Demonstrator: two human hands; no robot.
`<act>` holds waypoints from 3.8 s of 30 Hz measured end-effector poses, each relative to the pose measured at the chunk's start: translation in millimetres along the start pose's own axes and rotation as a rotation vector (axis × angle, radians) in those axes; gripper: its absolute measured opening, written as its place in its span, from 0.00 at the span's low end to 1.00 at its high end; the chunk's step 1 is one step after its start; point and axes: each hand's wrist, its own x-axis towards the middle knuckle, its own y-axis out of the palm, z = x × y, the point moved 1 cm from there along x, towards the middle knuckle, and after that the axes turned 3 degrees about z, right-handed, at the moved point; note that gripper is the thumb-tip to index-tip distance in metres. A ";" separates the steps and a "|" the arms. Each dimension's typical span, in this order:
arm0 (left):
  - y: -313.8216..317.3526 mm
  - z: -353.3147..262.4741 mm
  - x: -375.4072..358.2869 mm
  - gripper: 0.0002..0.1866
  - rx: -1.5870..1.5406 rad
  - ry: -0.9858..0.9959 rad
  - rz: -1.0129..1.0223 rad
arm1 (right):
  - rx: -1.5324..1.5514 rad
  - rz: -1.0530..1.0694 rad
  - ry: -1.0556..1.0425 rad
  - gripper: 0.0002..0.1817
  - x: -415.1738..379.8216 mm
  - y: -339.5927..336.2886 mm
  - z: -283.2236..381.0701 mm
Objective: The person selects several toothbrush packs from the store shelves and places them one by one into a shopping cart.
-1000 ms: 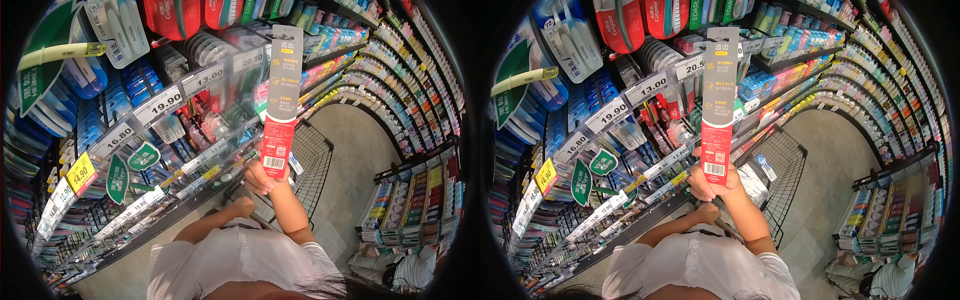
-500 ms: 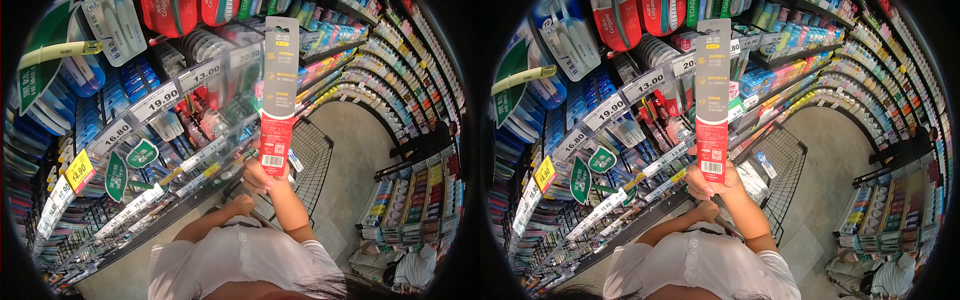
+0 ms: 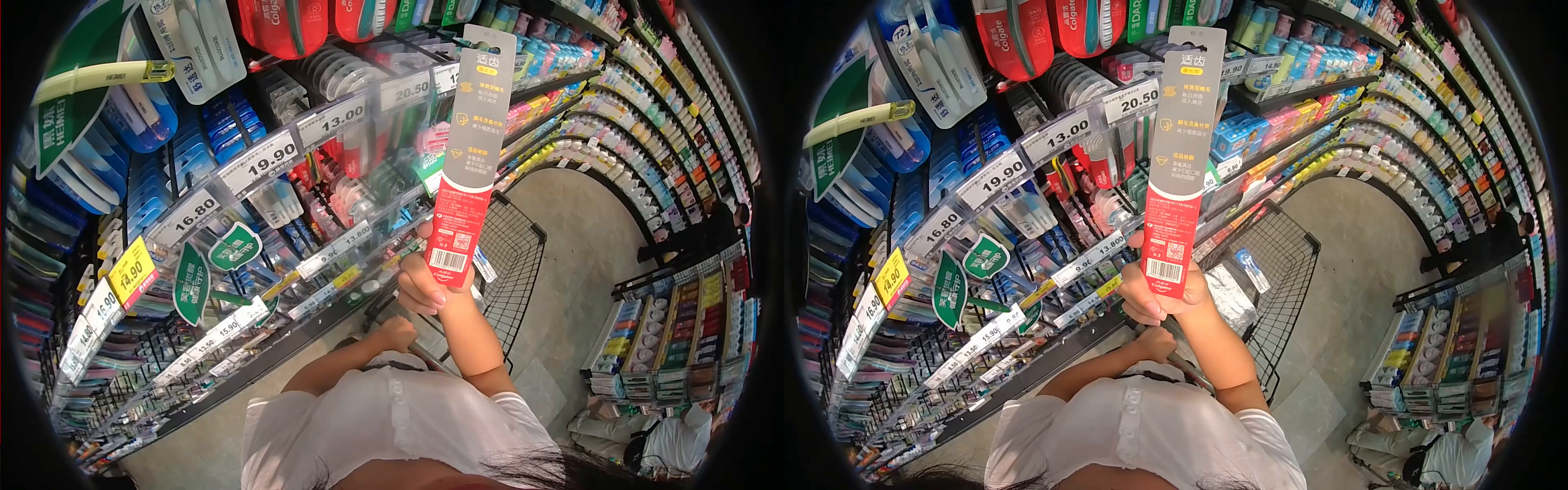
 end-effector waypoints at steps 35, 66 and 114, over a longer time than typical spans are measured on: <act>13.0 4.7 6.2 0.08 0.013 -0.050 0.012 | -1.080 -0.628 0.489 0.20 -45.4 -60.2 11.2; 67.2 10.4 0.2 0.11 -0.016 -0.058 -0.072 | -1.759 -0.838 0.287 0.24 -32.1 -118.8 -43.5; 26.4 5.9 -184.5 0.11 0.102 0.072 0.106 | -1.487 -1.878 0.038 0.24 -372.6 -41.9 -90.7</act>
